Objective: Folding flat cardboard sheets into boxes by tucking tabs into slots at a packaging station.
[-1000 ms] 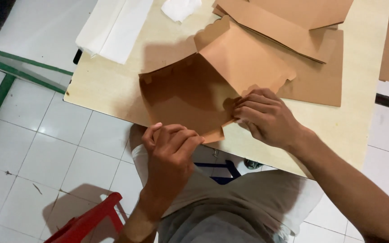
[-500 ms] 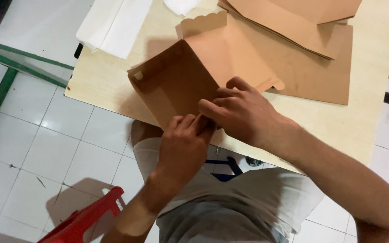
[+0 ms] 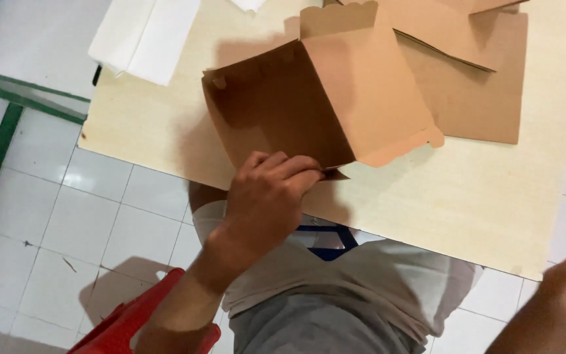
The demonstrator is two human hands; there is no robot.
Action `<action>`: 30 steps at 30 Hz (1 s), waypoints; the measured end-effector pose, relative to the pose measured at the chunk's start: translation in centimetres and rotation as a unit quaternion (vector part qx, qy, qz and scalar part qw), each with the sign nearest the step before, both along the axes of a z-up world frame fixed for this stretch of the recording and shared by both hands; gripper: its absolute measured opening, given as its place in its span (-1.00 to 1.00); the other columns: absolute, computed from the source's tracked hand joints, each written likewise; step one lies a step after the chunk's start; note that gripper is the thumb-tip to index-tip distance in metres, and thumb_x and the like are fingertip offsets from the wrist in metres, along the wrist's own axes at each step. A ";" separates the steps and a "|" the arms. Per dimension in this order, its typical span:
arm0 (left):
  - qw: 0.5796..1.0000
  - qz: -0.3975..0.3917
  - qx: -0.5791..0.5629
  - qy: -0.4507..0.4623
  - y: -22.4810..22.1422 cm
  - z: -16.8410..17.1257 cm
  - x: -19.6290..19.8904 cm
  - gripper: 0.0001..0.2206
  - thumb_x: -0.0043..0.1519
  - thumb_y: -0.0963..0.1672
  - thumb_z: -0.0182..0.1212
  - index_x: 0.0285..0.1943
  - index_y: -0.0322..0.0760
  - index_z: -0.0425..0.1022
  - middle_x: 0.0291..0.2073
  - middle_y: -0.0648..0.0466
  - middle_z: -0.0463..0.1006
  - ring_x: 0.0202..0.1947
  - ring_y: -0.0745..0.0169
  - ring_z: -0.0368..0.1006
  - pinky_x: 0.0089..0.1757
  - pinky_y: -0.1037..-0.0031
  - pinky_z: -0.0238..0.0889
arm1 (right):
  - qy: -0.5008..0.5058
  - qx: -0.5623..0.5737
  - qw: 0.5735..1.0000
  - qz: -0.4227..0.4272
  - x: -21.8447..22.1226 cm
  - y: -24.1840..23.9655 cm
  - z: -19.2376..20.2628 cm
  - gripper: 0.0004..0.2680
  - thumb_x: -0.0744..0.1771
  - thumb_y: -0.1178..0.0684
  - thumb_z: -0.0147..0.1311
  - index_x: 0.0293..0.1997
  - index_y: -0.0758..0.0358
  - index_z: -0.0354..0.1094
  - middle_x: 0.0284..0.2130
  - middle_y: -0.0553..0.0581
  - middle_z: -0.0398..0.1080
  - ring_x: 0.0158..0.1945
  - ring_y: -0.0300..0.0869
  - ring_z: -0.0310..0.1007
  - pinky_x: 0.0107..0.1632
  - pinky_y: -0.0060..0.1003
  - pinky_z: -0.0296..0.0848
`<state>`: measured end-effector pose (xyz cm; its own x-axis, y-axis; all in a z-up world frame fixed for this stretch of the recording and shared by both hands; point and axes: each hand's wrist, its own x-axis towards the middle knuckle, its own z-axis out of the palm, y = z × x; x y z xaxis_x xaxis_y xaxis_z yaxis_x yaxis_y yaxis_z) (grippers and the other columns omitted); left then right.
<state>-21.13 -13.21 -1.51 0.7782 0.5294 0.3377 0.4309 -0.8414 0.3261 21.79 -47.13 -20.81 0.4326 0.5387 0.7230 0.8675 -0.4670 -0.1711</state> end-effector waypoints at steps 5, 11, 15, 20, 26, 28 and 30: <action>0.998 -0.042 -0.043 0.014 1.3 0.9 1.3 -0.81 0.19 -0.27 0.18 -0.17 -0.18 0.67 -0.15 0.11 0.63 -0.16 0.05 0.55 -0.02 0.23 0.26 | 0.397 0.278 0.864 -0.136 -1.6 -1.3 -6.9 -0.87 0.50 0.19 0.20 -0.01 0.34 0.26 -0.15 0.17 0.36 -0.05 -0.11 0.36 0.07 -0.22 0.37; 0.999 -0.025 -0.032 0.027 1.9 0.9 2.1 -0.84 0.19 -0.26 0.23 -0.20 -0.14 0.66 -0.16 0.14 0.64 -0.16 0.11 0.56 -0.01 0.27 0.24 | 0.537 0.377 0.740 -0.151 -3.0 -2.0 -14.5 -0.85 0.45 0.14 0.12 0.08 0.31 0.23 -0.11 0.13 0.39 -0.06 -0.12 0.43 0.02 -0.20 0.41; 0.999 -0.023 -0.033 0.028 2.0 0.7 2.1 -0.84 0.17 -0.26 0.26 -0.19 -0.12 0.67 -0.16 0.15 0.64 -0.15 0.13 0.56 -0.02 0.26 0.24 | 0.618 0.438 0.634 -0.155 -5.2 -1.9 -18.9 -0.81 0.43 0.10 0.06 0.13 0.30 0.22 -0.09 0.11 0.41 -0.07 -0.13 0.47 -0.02 -0.18 0.45; 0.999 -0.031 -0.016 0.019 2.0 0.7 2.0 -0.84 0.17 -0.25 0.26 -0.19 -0.11 0.67 -0.17 0.15 0.64 -0.18 0.11 0.56 -0.04 0.25 0.25 | 0.702 0.489 0.491 -0.166 -5.1 -5.6 -19.4 -0.74 0.39 0.05 -0.01 0.21 0.28 0.19 -0.05 0.08 0.44 -0.08 -0.13 0.53 -0.07 -0.16 0.48; 0.999 -0.040 0.008 0.011 1.8 0.1 1.9 -0.87 0.21 -0.22 0.25 -0.20 -0.10 0.67 -0.17 0.16 0.64 -0.19 0.15 0.55 -0.05 0.29 0.25 | 0.665 0.258 0.699 -0.052 4.0 -16.1 -4.6 -0.77 0.51 0.00 -0.30 0.30 -0.04 0.23 -0.07 -0.34 0.20 0.07 -0.61 0.35 0.28 -0.71 0.39; 0.998 -0.043 0.044 -0.002 1.6 0.0 2.0 -0.80 0.15 -0.26 0.21 -0.20 -0.09 0.67 -0.15 0.22 0.65 -0.25 0.17 0.51 -0.08 0.31 0.23 | 0.606 0.246 0.756 0.002 0.5 -8.1 1.3 -0.83 0.51 0.06 -0.24 0.24 0.03 0.22 -0.06 -0.19 0.23 0.06 -0.47 0.36 0.26 -0.61 0.40; 0.995 -0.046 0.082 -0.019 1.6 0.1 2.2 -0.74 0.10 -0.29 0.18 -0.21 -0.07 0.67 -0.13 0.28 0.67 -0.31 0.20 0.46 -0.11 0.33 0.20 | 0.538 0.233 0.808 0.058 -7.2 0.2 8.2 -0.89 0.52 0.11 -0.17 0.18 0.10 0.21 -0.05 -0.03 0.25 0.06 -0.33 0.38 0.24 -0.51 0.40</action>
<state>-18.93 -11.64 -1.43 0.8056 0.3923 0.4439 0.3405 -0.9198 0.1950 14.56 -46.88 -12.60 0.9123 0.3975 0.0980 0.1325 -0.0602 -0.9894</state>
